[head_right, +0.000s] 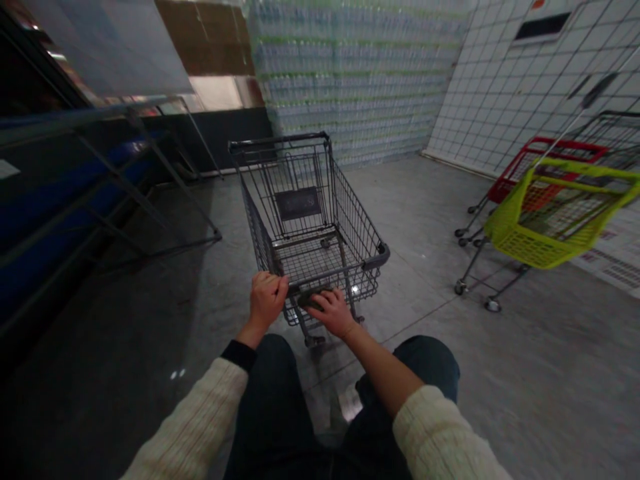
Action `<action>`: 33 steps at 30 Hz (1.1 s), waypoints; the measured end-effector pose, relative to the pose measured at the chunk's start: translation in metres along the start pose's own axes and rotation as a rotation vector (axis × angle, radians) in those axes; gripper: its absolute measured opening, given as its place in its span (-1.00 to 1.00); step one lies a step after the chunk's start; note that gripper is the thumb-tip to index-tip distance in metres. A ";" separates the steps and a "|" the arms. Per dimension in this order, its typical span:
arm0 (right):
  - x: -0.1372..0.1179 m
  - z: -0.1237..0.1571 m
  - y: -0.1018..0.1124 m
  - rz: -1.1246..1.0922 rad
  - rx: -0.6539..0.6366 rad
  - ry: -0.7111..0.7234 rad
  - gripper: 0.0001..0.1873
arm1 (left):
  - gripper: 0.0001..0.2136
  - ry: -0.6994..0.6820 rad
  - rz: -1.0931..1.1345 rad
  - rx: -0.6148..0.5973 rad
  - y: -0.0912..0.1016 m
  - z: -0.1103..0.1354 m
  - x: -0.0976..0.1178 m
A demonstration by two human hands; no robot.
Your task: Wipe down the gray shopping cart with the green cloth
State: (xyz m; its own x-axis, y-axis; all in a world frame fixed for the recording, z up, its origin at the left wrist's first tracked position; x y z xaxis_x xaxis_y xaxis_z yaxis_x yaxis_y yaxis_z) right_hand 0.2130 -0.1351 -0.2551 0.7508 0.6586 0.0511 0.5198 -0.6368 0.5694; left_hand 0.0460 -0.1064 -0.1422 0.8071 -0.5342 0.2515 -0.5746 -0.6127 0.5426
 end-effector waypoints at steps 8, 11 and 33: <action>-0.004 0.068 -0.042 -0.098 -0.565 0.073 -0.73 | -0.61 0.006 -0.006 -0.006 0.000 -0.001 -0.003; 0.003 0.071 -0.027 -0.099 -0.580 -0.049 -0.77 | -0.61 0.018 -0.004 -0.019 -0.001 0.000 -0.004; 0.041 0.084 0.011 -0.017 -0.423 -0.260 -0.75 | -0.61 -0.012 0.018 -0.112 0.021 -0.007 -0.043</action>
Point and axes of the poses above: each hand's wrist, its own z-axis away from the middle knuckle, its own y-axis out of the back of the hand, x = y × z, the point moved 5 cm from there along -z, towards the middle knuckle, and after that the axes turned 10 degrees about x, right-handed, at the moved point
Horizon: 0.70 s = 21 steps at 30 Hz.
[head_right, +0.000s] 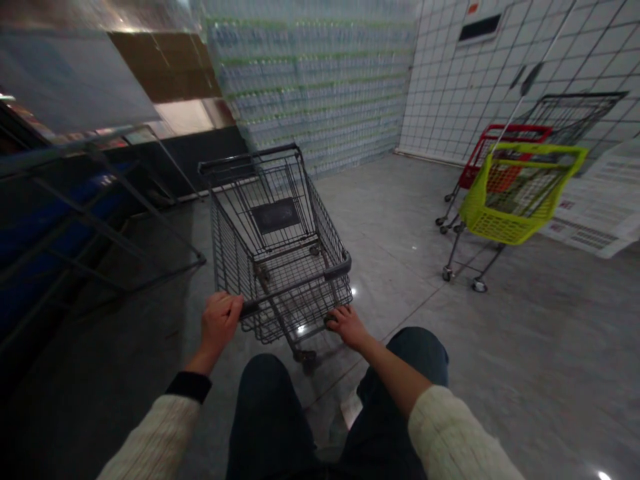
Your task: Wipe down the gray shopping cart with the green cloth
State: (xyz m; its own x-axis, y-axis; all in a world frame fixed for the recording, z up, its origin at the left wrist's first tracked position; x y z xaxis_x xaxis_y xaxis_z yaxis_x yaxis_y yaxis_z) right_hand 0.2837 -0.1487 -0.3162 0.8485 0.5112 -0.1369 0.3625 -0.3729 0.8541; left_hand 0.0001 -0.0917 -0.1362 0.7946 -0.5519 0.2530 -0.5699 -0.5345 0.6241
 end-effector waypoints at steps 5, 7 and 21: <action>0.021 -0.033 0.073 -0.026 0.521 -0.077 -0.72 | -0.61 0.038 -0.011 -0.024 0.007 -0.001 -0.022; 0.030 -0.047 0.078 -0.029 0.554 -0.108 -0.74 | -0.61 0.041 -0.021 -0.051 0.009 -0.004 -0.031; 0.015 -0.015 0.049 -0.259 0.684 -0.390 -0.62 | -0.79 0.030 0.005 -0.044 -0.004 -0.012 0.021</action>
Point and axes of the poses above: each hand's wrist, its own z-axis away from the middle knuckle, its own y-axis out of the back of the hand, x = y × z, the point moved 5 cm from there along -z, towards the middle knuckle, and after that the axes turned 10 degrees about x, right-handed, at the moved point
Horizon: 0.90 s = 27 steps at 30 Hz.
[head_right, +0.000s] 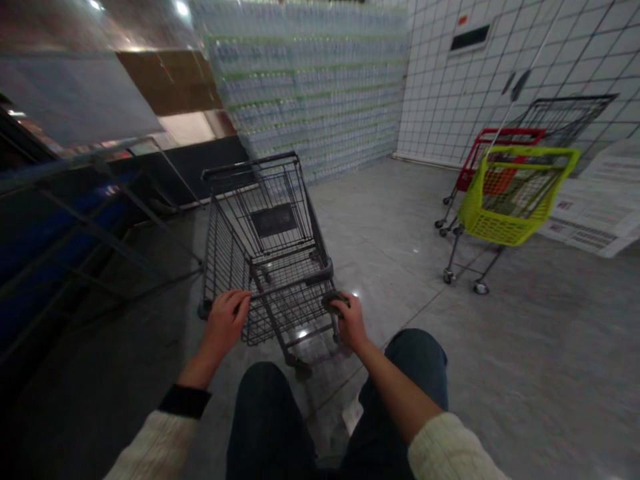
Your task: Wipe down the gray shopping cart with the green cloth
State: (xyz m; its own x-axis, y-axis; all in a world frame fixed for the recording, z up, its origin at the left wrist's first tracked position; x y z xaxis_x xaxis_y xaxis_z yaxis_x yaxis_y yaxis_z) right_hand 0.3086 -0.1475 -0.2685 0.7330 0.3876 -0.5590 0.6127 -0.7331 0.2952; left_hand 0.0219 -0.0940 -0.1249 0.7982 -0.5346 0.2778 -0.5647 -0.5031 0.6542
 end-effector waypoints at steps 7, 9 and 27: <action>-0.042 -0.114 0.010 -0.043 0.003 0.135 -0.46 | -0.78 -0.012 -0.030 -0.040 -0.057 -0.010 0.069; -0.039 -0.111 0.007 -0.047 -0.004 0.086 -0.46 | -0.82 -0.003 -0.047 -0.046 -0.063 -0.009 0.072; -0.040 -0.034 -0.013 -0.166 0.164 -0.240 -0.46 | -0.74 0.135 -0.119 0.022 -0.038 0.005 0.034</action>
Point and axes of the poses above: each hand's wrist, its own z-axis away from the middle knuckle, its own y-axis out of the back of the hand, x = y × z, the point moved 5 cm from there along -z, towards the middle knuckle, and after that the axes turned 10 degrees about x, right-handed, at the moved point
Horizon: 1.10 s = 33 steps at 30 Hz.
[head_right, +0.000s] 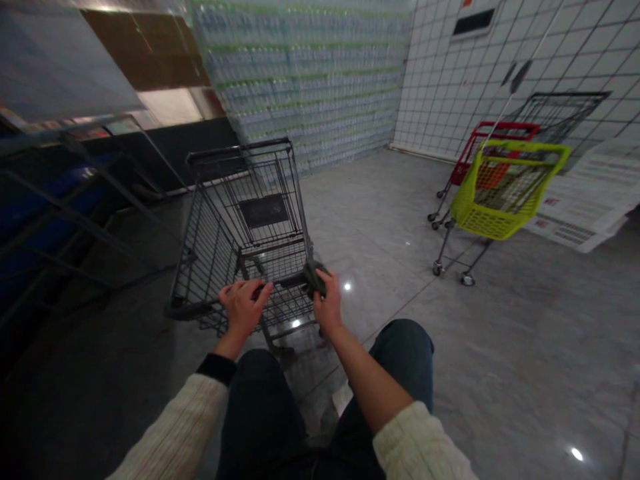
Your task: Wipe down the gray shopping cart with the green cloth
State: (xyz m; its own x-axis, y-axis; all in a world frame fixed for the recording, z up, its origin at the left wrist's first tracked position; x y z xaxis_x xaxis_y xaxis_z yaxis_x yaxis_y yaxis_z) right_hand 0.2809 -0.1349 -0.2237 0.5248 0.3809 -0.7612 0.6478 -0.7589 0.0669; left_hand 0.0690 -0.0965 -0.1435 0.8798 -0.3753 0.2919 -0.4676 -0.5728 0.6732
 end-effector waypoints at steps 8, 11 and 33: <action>0.055 0.082 0.000 0.061 -0.215 -0.202 -0.50 | -0.74 0.034 -0.032 -0.031 0.004 0.002 -0.013; 0.035 0.045 0.009 0.017 -0.082 -0.160 -0.48 | -0.74 0.032 -0.030 -0.026 0.006 0.003 -0.016; -0.068 -0.008 -0.034 -0.181 -0.186 0.167 -0.34 | -0.73 -0.005 -0.095 -0.069 0.023 0.006 -0.044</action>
State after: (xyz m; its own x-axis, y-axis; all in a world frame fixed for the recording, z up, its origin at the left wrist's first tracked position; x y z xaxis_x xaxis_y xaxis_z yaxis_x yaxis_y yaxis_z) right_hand 0.2276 -0.1310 -0.1686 0.4653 0.5941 -0.6562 0.8206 -0.5673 0.0683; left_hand 0.0188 -0.0974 -0.1445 0.9195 -0.3248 0.2214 -0.3748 -0.5546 0.7430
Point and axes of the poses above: each hand's wrist, its own z-axis away from the middle knuckle, its own y-axis out of the back of the hand, x = y × z, the point moved 5 cm from there along -z, towards the middle knuckle, and after that the axes turned 10 degrees about x, right-handed, at the moved point
